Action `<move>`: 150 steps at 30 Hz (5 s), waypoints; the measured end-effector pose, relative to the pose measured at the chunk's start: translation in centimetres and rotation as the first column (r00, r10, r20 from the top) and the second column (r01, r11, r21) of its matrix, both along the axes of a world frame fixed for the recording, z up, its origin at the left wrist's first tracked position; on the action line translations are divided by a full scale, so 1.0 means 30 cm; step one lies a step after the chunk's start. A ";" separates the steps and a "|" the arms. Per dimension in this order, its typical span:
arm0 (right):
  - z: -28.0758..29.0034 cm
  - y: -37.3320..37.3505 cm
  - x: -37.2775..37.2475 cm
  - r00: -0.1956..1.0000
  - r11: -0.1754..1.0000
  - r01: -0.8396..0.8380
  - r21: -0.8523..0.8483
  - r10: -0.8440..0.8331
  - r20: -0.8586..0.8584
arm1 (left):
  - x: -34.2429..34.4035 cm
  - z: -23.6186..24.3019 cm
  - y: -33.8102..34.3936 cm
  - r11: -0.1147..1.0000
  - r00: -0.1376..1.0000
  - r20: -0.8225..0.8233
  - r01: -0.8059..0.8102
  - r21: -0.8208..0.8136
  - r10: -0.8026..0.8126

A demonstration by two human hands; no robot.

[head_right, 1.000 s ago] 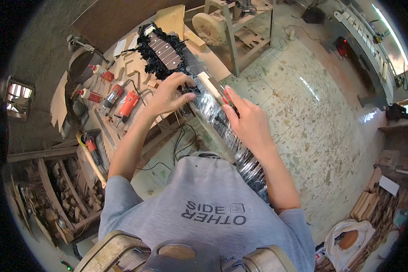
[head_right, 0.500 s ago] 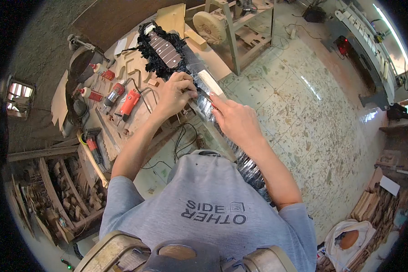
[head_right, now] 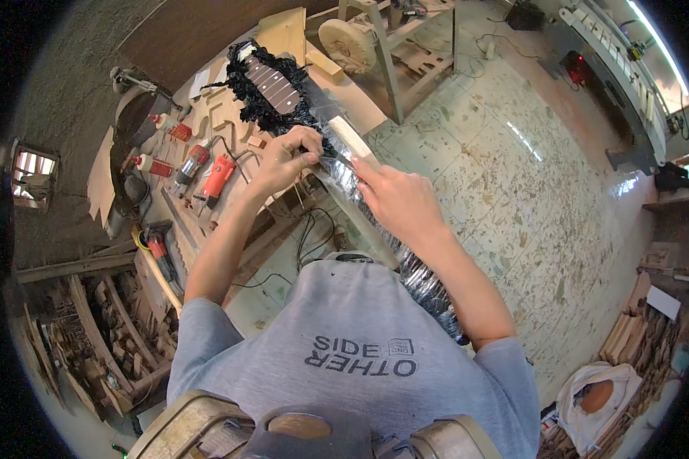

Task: The person uses a utility knife to trim away protective plastic or tape from the fretboard of a guitar neck.

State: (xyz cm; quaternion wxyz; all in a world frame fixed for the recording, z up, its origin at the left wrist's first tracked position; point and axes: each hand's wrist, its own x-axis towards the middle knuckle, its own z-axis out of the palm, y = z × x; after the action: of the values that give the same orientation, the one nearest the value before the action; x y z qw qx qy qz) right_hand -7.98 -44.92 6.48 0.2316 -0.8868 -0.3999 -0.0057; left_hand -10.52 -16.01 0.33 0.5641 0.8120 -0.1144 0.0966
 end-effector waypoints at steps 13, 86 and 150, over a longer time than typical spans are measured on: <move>-0.041 -0.134 -0.039 0.968 0.923 0.213 0.320 -0.156 -0.195 | -0.031 0.214 -0.123 0.796 0.979 -0.037 -0.140 0.589 0.200; -0.078 0.327 0.164 0.998 0.983 -0.050 0.178 0.056 -0.026 | 0.136 -0.010 0.105 0.867 0.886 0.097 -0.463 0.186 0.453; -0.021 0.179 0.108 0.974 0.966 0.058 0.251 0.000 -0.228 | -0.012 0.086 -0.003 0.693 0.930 0.167 -0.356 0.627 0.327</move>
State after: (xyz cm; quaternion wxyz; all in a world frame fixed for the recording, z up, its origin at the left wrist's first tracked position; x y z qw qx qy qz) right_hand -4.73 -39.57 5.86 0.3881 -0.8501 -0.3537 0.0404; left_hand -10.89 -16.08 2.92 0.2183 0.9608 0.0003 0.1711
